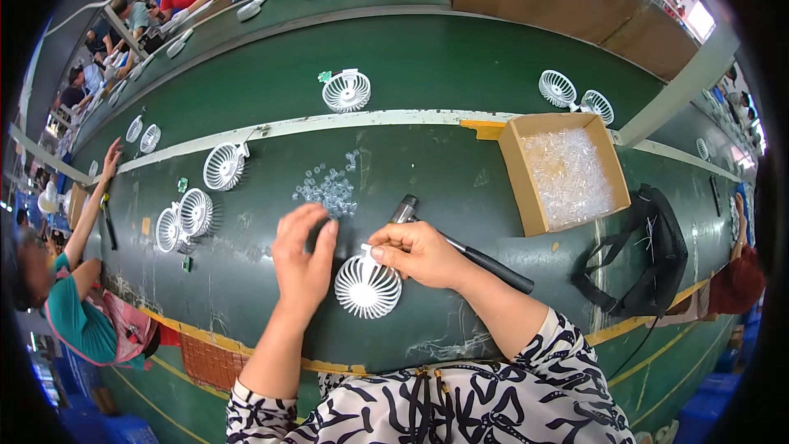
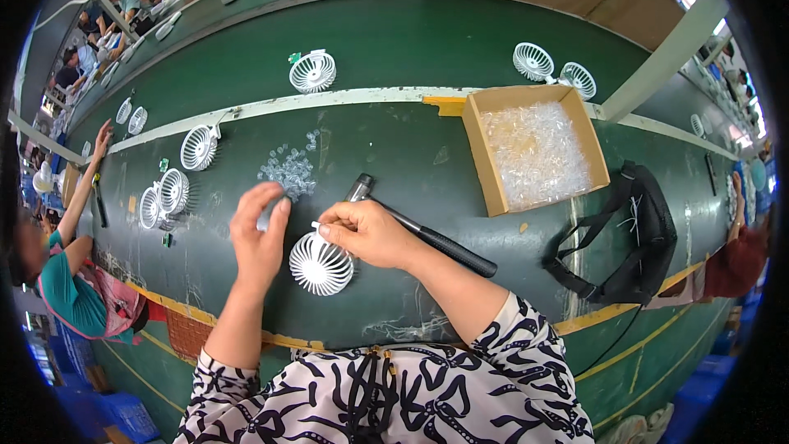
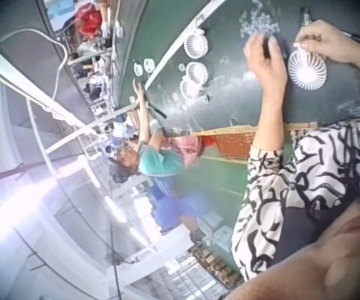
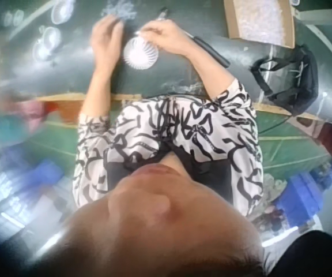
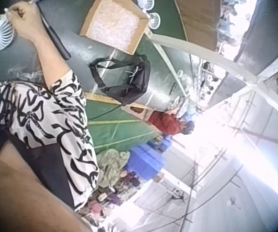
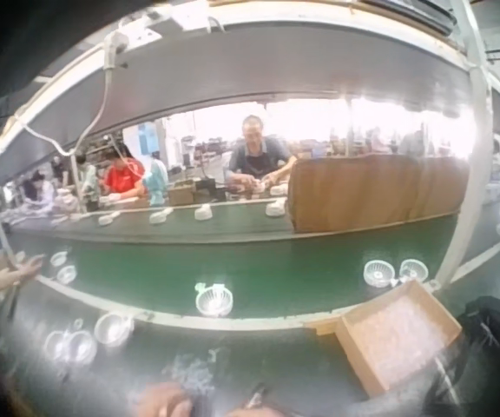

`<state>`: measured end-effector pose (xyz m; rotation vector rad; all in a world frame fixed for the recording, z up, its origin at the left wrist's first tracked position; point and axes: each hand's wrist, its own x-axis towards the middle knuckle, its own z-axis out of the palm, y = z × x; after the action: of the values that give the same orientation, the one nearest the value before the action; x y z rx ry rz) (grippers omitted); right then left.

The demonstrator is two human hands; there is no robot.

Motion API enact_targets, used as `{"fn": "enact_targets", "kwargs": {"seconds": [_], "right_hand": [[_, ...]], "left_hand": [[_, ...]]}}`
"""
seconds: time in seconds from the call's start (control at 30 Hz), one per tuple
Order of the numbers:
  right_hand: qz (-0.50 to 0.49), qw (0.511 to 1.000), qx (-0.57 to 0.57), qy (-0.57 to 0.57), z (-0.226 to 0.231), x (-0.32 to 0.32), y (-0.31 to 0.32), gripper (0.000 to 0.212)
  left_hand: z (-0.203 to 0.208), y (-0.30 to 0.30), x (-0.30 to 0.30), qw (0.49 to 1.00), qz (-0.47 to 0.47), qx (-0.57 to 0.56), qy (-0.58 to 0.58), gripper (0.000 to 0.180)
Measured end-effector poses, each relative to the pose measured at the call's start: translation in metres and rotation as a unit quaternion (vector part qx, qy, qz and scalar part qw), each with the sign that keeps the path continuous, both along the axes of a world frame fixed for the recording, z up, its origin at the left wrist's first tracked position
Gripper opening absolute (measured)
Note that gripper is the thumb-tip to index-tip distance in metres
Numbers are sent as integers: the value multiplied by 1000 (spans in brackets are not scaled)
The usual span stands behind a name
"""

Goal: The person assembles portable fan covers by fitting small circuit components into the plastic grill casings by hand, securing them with a small mallet, and placing the assembled pieces onto the conveyor belt.

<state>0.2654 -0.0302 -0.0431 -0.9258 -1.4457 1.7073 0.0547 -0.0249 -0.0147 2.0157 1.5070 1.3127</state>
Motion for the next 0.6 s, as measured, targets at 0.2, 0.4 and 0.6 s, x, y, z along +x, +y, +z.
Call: {"fn": "enact_targets", "kwargs": {"seconds": [0.2, 0.4, 0.6], "right_hand": [[39, 997, -57, 28, 6, 5, 2, 21], [43, 999, -2, -5, 10, 6, 3, 22], [-5, 998, 63, 4, -1, 0, 3, 20]], "left_hand": [[6, 84, 33, 995, -3, 26, 97, 12], [-10, 115, 51, 962, 35, -33, 268, 17], [-12, 119, 55, 962, 29, -21, 272, 5]]}}
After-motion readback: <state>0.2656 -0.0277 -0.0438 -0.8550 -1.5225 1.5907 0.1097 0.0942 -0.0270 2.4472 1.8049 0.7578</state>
